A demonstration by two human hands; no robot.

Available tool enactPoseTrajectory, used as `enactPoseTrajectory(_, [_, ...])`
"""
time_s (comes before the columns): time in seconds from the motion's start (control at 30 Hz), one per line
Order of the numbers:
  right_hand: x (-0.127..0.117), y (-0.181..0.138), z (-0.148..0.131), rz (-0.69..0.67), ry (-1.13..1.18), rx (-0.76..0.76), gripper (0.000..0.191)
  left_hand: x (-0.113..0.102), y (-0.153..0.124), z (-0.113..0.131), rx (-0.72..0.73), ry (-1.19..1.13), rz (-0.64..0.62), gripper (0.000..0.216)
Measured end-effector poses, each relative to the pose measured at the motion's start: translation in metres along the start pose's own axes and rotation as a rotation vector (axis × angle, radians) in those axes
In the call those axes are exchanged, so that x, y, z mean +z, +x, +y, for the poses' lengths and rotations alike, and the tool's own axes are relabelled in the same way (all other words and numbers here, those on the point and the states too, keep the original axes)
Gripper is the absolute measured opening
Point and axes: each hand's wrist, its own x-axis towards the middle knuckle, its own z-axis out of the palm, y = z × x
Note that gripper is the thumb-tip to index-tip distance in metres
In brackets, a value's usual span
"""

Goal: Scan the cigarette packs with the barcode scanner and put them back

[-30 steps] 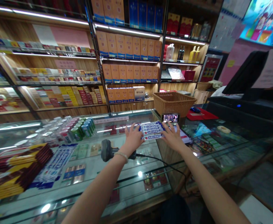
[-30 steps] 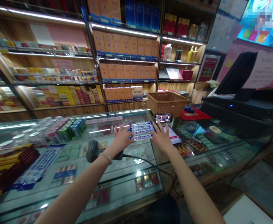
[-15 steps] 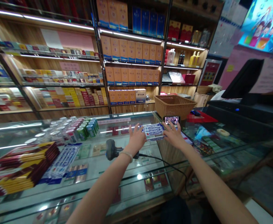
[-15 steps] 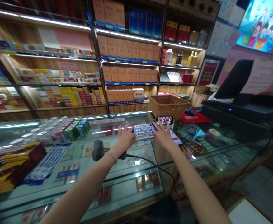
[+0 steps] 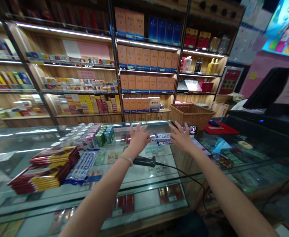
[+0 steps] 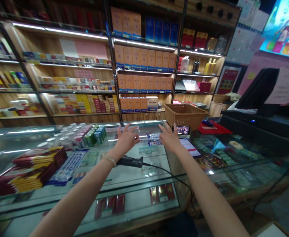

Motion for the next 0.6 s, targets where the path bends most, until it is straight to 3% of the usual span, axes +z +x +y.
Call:
enactPoseTrajectory(0.3, [-0.004,0.048,-0.061,0.046,0.146,0.002,0.009,-0.033,-0.034,-0.066,-0.104,0.088,0.037,0.007])
enactPoseTrajectory(0.6, [-0.001,0.084,-0.121,0.022,0.312,0.008,0.013,-0.049,-0.064,-0.127,-0.167,0.133,0.030,0.005])
